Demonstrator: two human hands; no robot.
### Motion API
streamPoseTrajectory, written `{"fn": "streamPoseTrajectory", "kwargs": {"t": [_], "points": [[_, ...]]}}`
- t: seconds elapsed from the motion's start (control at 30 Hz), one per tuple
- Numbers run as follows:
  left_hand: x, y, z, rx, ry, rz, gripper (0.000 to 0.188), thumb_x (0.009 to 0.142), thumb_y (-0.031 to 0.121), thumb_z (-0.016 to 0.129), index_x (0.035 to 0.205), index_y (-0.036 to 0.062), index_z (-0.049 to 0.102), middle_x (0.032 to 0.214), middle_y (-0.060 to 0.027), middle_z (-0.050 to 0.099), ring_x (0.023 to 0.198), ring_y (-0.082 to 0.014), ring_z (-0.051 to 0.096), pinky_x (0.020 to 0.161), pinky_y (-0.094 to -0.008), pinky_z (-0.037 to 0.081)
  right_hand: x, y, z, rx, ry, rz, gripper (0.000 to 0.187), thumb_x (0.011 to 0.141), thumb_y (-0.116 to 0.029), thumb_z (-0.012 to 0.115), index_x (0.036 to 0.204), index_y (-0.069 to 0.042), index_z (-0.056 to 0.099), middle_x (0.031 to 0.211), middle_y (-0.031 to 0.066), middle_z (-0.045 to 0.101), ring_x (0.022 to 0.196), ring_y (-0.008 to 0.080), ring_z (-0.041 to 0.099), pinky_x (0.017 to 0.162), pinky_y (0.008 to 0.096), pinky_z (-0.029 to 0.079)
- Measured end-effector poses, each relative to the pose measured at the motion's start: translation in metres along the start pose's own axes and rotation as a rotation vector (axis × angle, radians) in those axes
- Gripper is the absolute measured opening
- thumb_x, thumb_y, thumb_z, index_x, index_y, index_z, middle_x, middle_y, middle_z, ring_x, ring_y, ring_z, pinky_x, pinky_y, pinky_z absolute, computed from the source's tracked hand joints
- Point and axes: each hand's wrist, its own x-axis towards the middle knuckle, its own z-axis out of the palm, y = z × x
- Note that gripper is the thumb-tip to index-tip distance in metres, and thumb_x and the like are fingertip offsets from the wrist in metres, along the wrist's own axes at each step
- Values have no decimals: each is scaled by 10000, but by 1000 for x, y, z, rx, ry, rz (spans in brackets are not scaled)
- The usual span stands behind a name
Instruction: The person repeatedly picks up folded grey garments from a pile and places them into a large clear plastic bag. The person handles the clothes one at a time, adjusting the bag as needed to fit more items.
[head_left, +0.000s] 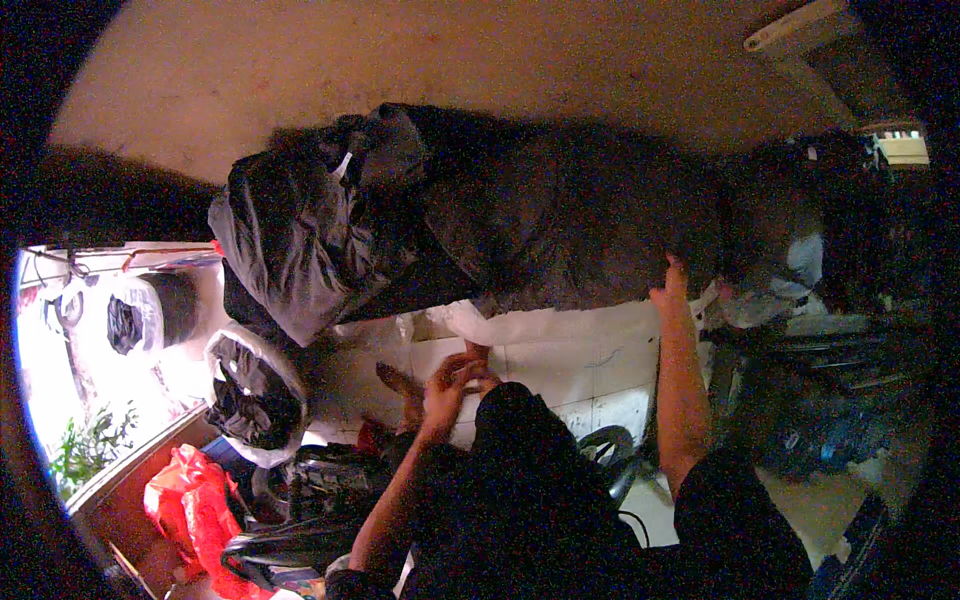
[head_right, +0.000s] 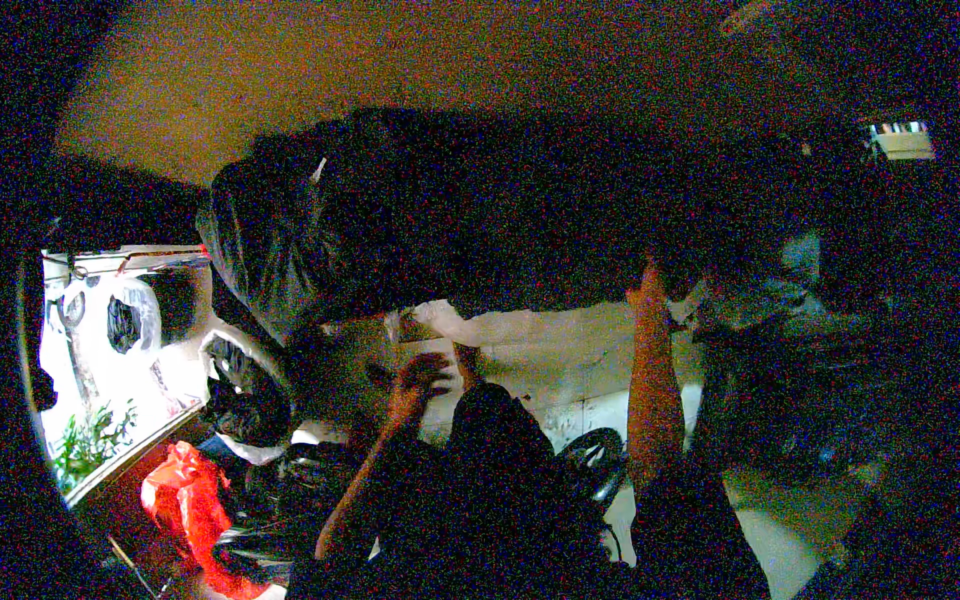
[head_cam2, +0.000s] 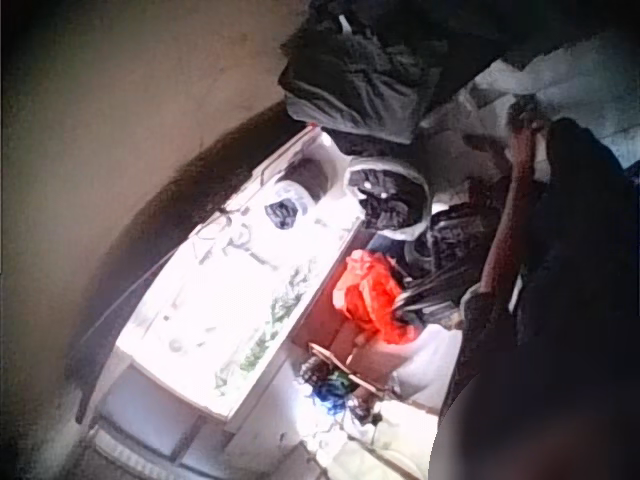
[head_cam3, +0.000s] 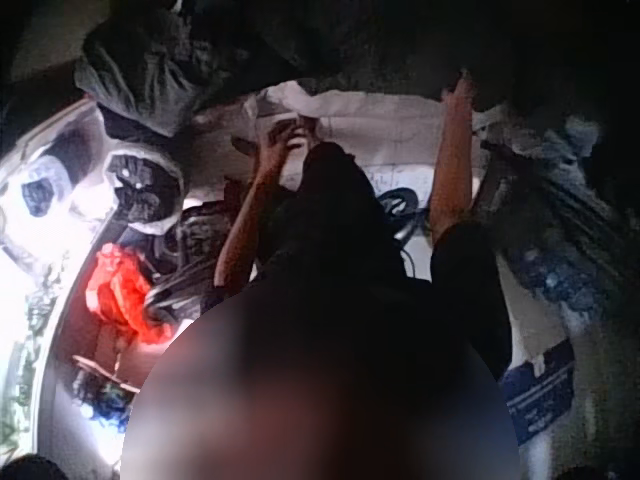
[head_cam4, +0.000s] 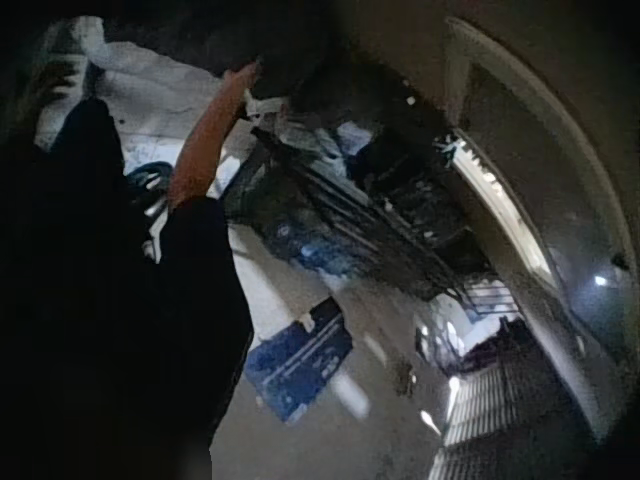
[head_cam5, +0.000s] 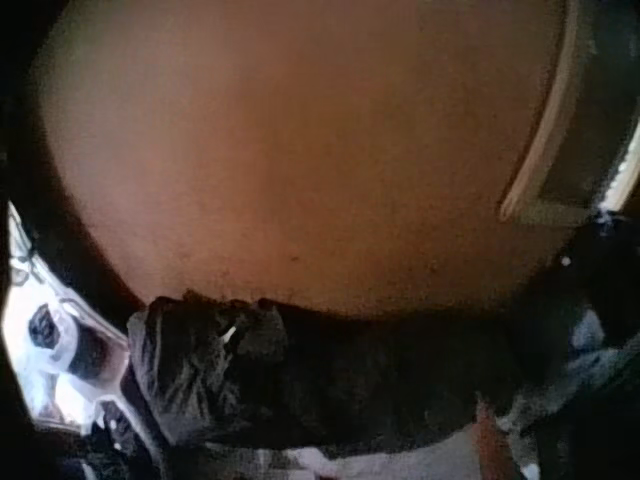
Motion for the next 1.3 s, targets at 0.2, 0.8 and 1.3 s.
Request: {"fn": "streamPoseTrajectory", "kwargs": {"t": [0.2, 0.8, 1.3], "points": [[155, -59, 159, -50, -23, -519, 954, 844, 728, 744, 1475, 56, 499, 1485, -136, 562, 1303, -329, 589, 1017, -505, 540, -14, -3, 8, -451, 174, -172, 663, 938, -352, 681, 1505, -65, 490, 1469, 124, 596, 1386, 340, 521, 1179, 483, 438], [174, -4, 236, -63, 281, 66, 381, 974, 272, 754, 1215, 5, 629, 1116, -80, 697, 918, -227, 671, 786, -415, 608, -45, -42, 58, 595, -320, -154, 497, 971, -381, 632, 1367, -82, 657, 1384, 137, 670, 1235, 380, 639, 1055, 603, 515], [237, -35, 197, -399, 528, -190, 832, 907, 421, 818, 1514, -41, 485, 1531, -132, 548, 1326, -339, 570, 1137, -437, 438, -111, -16, 31, 505, -175, -156, 459, 1005, -339, 592, 1375, -72, 648, 1355, 125, 684, 1233, 369, 633, 1057, 579, 514]]}}
